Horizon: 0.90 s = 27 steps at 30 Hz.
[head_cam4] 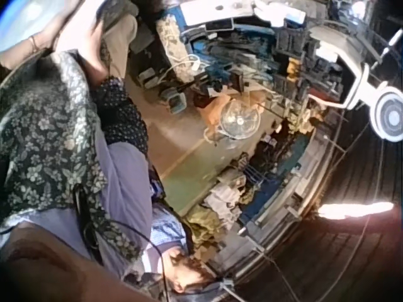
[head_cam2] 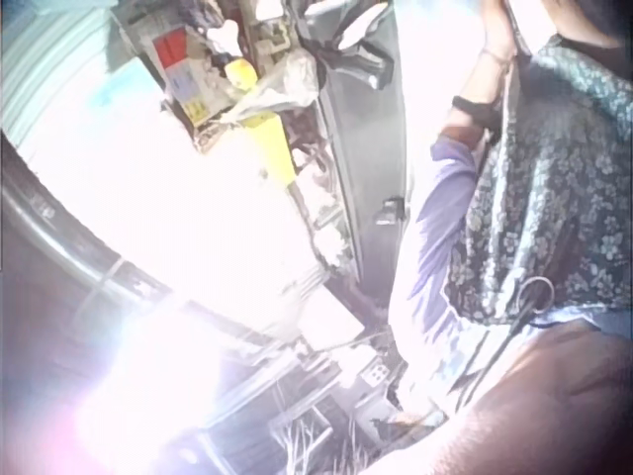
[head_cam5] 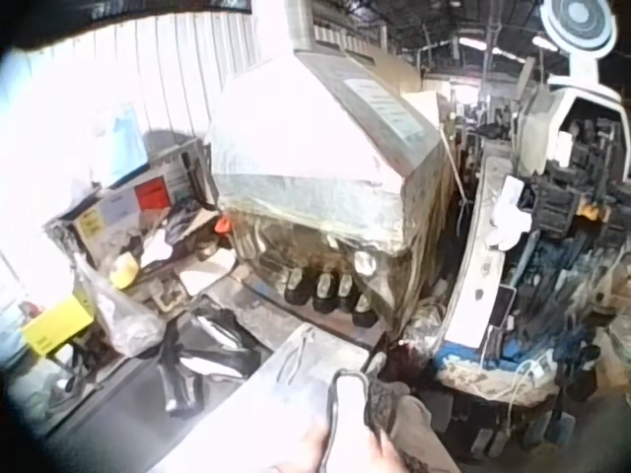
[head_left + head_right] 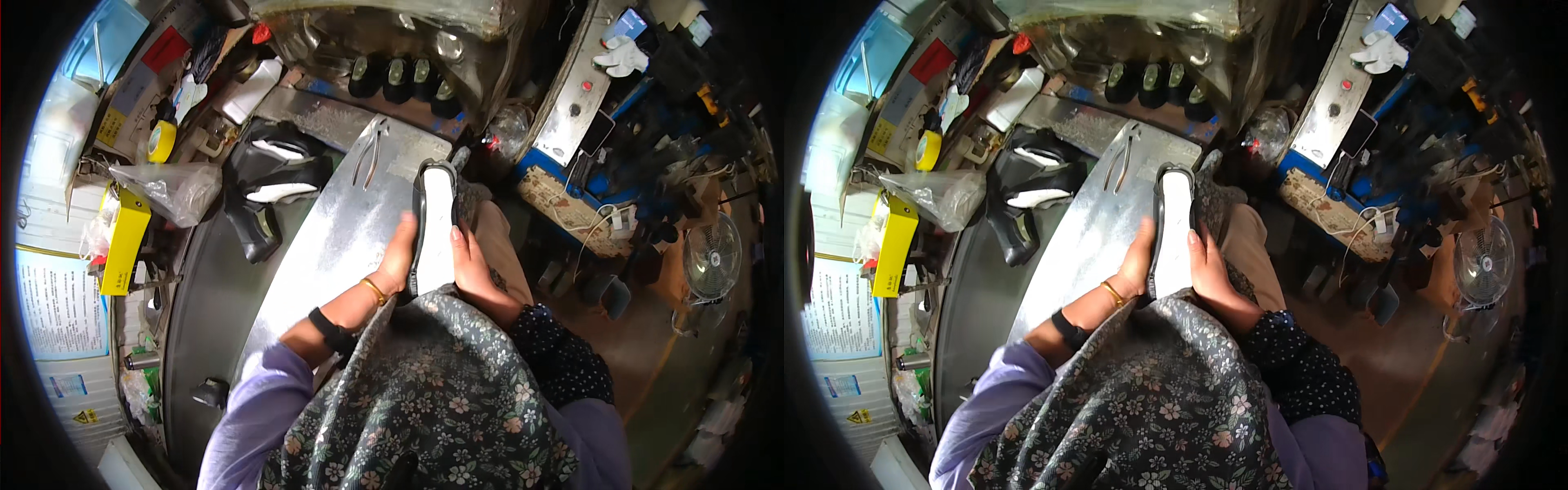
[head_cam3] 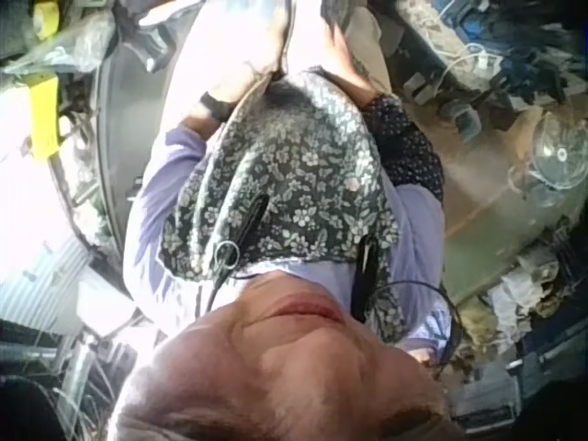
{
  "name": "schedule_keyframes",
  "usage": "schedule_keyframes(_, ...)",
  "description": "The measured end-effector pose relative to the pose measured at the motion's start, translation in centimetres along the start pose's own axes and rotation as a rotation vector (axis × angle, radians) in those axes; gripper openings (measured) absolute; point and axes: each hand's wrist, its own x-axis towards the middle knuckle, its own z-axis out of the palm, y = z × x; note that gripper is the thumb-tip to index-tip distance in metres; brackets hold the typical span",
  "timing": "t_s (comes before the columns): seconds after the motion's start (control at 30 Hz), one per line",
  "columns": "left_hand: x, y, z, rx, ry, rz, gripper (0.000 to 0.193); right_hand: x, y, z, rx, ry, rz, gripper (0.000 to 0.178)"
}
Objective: Placing shoe uppers onto lasting machine molds and operating the machine in a factory setting.
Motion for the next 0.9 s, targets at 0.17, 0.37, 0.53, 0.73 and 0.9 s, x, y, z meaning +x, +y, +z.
schedule_keyframes(0.17,2.2,5.3,1.7,-0.489,0.018,-0.365,0.069,3.2,-5.8,-1.8,0.379,-0.219,0.299,0.056)
schedule_keyframes(0.37,-2.8,8.9,6.0,-0.450,-0.361,0.100,0.065,-1.0,-15.0,-8.4,0.453,-0.186,0.047,0.078)
schedule_keyframes(0.53,-3.6,5.5,2.7,0.126,-0.652,0.088,0.035,-2.8,-23.3,-19.1,-0.127,0.274,-0.306,0.080)
schedule_keyframes(0.73,-3.2,0.7,-2.8,0.180,-0.296,-0.030,0.022,0.2,-30.0,-34.0,-1.146,0.924,-0.250,0.076)
schedule_keyframes(0.9,-4.1,-0.7,-2.9,0.155,-0.227,-0.078,0.021,1.6,-32.0,-38.9,-1.155,0.919,-0.071,0.071)
